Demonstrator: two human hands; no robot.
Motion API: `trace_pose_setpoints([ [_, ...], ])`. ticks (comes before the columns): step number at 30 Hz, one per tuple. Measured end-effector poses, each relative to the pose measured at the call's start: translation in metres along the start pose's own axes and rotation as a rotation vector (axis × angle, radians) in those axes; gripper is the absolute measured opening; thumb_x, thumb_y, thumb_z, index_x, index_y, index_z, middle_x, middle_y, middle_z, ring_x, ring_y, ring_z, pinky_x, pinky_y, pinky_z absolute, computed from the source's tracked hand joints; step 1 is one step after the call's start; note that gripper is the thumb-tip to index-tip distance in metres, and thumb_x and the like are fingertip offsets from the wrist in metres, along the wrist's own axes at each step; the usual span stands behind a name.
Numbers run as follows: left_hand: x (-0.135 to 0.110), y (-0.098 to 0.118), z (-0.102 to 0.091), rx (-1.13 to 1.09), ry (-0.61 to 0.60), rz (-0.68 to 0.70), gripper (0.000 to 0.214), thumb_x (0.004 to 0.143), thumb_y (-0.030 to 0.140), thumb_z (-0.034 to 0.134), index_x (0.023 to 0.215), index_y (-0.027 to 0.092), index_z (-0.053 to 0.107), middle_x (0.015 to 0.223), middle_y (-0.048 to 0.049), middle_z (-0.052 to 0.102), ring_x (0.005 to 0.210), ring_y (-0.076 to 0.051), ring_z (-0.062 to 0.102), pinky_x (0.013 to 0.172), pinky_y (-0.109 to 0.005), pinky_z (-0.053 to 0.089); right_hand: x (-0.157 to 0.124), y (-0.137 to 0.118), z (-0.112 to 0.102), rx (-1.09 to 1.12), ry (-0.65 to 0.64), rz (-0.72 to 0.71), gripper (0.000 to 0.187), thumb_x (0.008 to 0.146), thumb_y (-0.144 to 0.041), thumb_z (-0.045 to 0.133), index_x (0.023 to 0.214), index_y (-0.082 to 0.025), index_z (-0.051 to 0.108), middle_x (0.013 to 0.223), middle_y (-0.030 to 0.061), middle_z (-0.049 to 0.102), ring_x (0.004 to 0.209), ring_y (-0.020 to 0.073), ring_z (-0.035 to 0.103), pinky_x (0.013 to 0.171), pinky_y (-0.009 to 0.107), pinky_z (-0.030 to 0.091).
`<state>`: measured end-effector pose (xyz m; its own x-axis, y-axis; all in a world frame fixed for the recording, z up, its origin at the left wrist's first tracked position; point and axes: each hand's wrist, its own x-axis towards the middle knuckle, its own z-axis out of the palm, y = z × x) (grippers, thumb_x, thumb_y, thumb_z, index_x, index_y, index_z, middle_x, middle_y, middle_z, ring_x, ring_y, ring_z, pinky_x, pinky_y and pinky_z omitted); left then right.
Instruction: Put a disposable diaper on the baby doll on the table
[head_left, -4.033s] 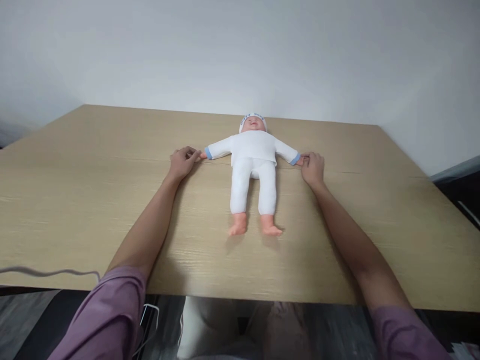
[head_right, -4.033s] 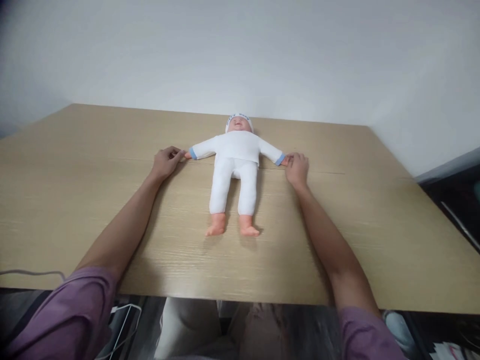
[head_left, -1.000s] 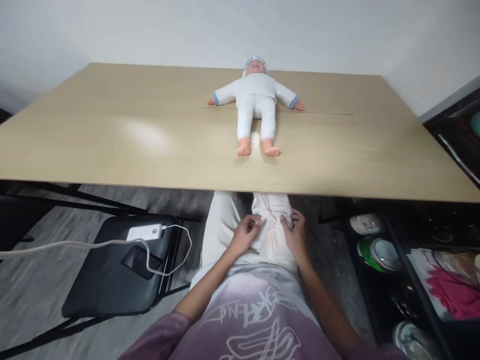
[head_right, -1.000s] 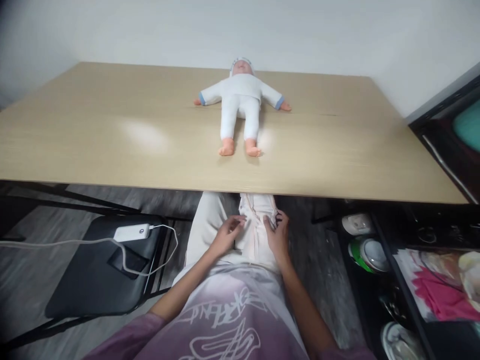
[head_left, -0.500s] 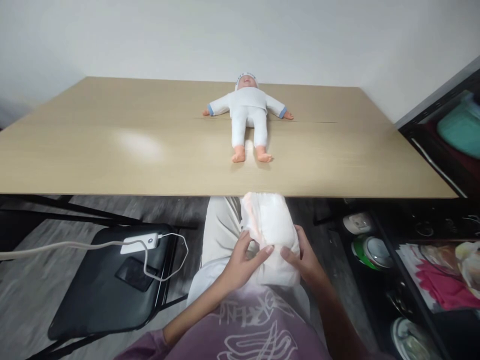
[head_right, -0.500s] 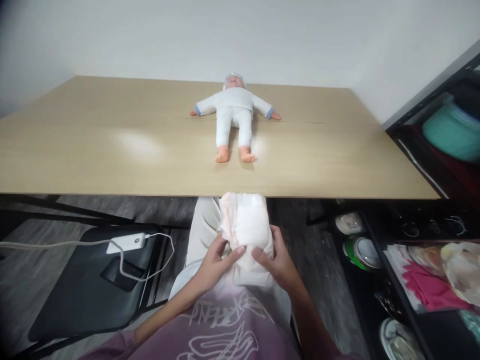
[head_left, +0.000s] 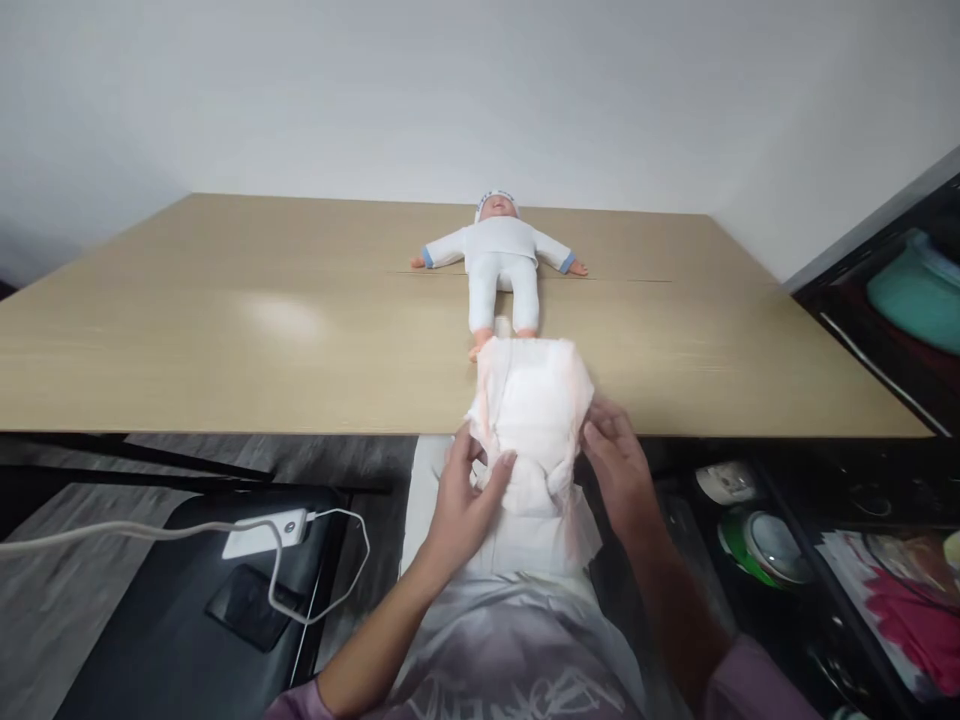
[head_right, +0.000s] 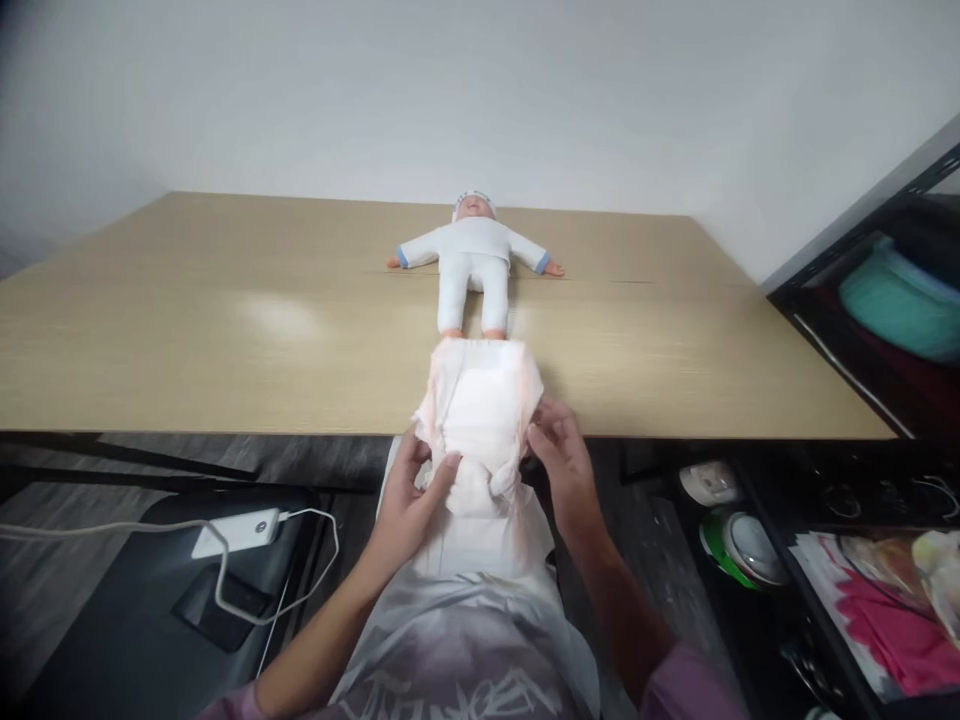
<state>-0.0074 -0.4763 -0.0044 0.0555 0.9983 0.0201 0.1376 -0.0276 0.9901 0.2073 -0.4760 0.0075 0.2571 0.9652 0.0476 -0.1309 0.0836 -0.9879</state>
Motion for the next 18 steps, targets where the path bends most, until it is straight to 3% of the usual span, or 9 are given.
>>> trace_pose_setpoints([
  [2, 0.010, -0.003, -0.004, 0.084, 0.072, -0.016, 0.070, 0.101, 0.060, 0.076, 0.158, 0.026, 0.056, 0.108, -0.0080, 0.065, 0.108, -0.026, 0.062, 0.074, -0.030, 0.053, 0.020, -0.001, -0.002, 0.026, 0.074, -0.012, 0.050, 0.100, -0.051, 0.078, 0.144, -0.031, 0.068, 0.124, 0.0052, 0.075, 0.101, 0.0192, 0.071, 0.088, 0.032, 0.064],
  [4, 0.020, -0.007, -0.006, 0.150, 0.096, -0.020, 0.088, 0.099, 0.059, 0.078, 0.172, 0.026, 0.043, 0.108, -0.0089, 0.065, 0.111, -0.027, 0.058, 0.068, -0.028, 0.049, 0.034, -0.001, -0.004, 0.073, 0.120, 0.007, 0.050, 0.096, -0.049, 0.081, 0.142, -0.032, 0.069, 0.113, 0.0015, 0.072, 0.090, 0.0152, 0.066, 0.084, 0.029, 0.062],
  [6, 0.030, -0.011, -0.007, 0.224, 0.094, -0.016, 0.097, 0.100, 0.057, 0.077, 0.180, 0.024, 0.032, 0.107, -0.0096, 0.068, 0.115, -0.029, 0.057, 0.076, -0.031, 0.051, 0.043, 0.003, -0.006, 0.083, 0.149, 0.015, 0.047, 0.094, -0.048, 0.083, 0.136, -0.031, 0.071, 0.107, -0.0004, 0.070, 0.086, 0.0135, 0.063, 0.082, 0.027, 0.060],
  [8, 0.038, -0.017, -0.007, 0.310, 0.102, 0.013, 0.096, 0.102, 0.054, 0.074, 0.181, 0.022, 0.030, 0.103, -0.0081, 0.073, 0.114, -0.031, 0.059, 0.095, -0.042, 0.052, 0.045, 0.010, -0.006, 0.009, 0.173, -0.026, 0.037, 0.096, -0.048, 0.082, 0.126, -0.028, 0.072, 0.102, -0.0003, 0.068, 0.084, 0.0141, 0.062, 0.083, 0.029, 0.058],
  [11, 0.044, -0.025, -0.004, 0.425, 0.140, 0.086, 0.085, 0.105, 0.050, 0.070, 0.178, 0.020, 0.037, 0.092, -0.0037, 0.075, 0.102, -0.030, 0.064, 0.116, -0.054, 0.039, 0.041, 0.019, -0.004, -0.246, 0.156, -0.164, 0.023, 0.104, -0.047, 0.073, 0.114, -0.026, 0.073, 0.107, 0.0045, 0.072, 0.096, 0.0201, 0.068, 0.090, 0.036, 0.058],
  [15, 0.044, -0.031, -0.001, 0.505, 0.196, 0.138, 0.087, 0.104, 0.048, 0.072, 0.177, 0.018, 0.036, 0.084, -0.0009, 0.073, 0.093, -0.030, 0.068, 0.115, -0.053, 0.037, 0.031, 0.022, 0.006, -0.655, 0.103, -0.446, 0.013, 0.107, -0.034, 0.068, 0.115, -0.029, 0.078, 0.123, 0.0079, 0.079, 0.122, 0.0302, 0.071, 0.111, 0.053, 0.054],
  [18, 0.042, -0.032, 0.000, 0.567, 0.202, 0.185, 0.093, 0.105, 0.048, 0.074, 0.180, 0.018, 0.028, 0.085, -0.0003, 0.075, 0.095, -0.029, 0.070, 0.115, -0.051, 0.036, 0.032, 0.020, 0.020, -0.787, -0.031, -0.538, 0.030, 0.106, -0.027, 0.069, 0.134, -0.035, 0.077, 0.138, 0.0066, 0.078, 0.137, 0.0332, 0.068, 0.123, 0.060, 0.049],
])
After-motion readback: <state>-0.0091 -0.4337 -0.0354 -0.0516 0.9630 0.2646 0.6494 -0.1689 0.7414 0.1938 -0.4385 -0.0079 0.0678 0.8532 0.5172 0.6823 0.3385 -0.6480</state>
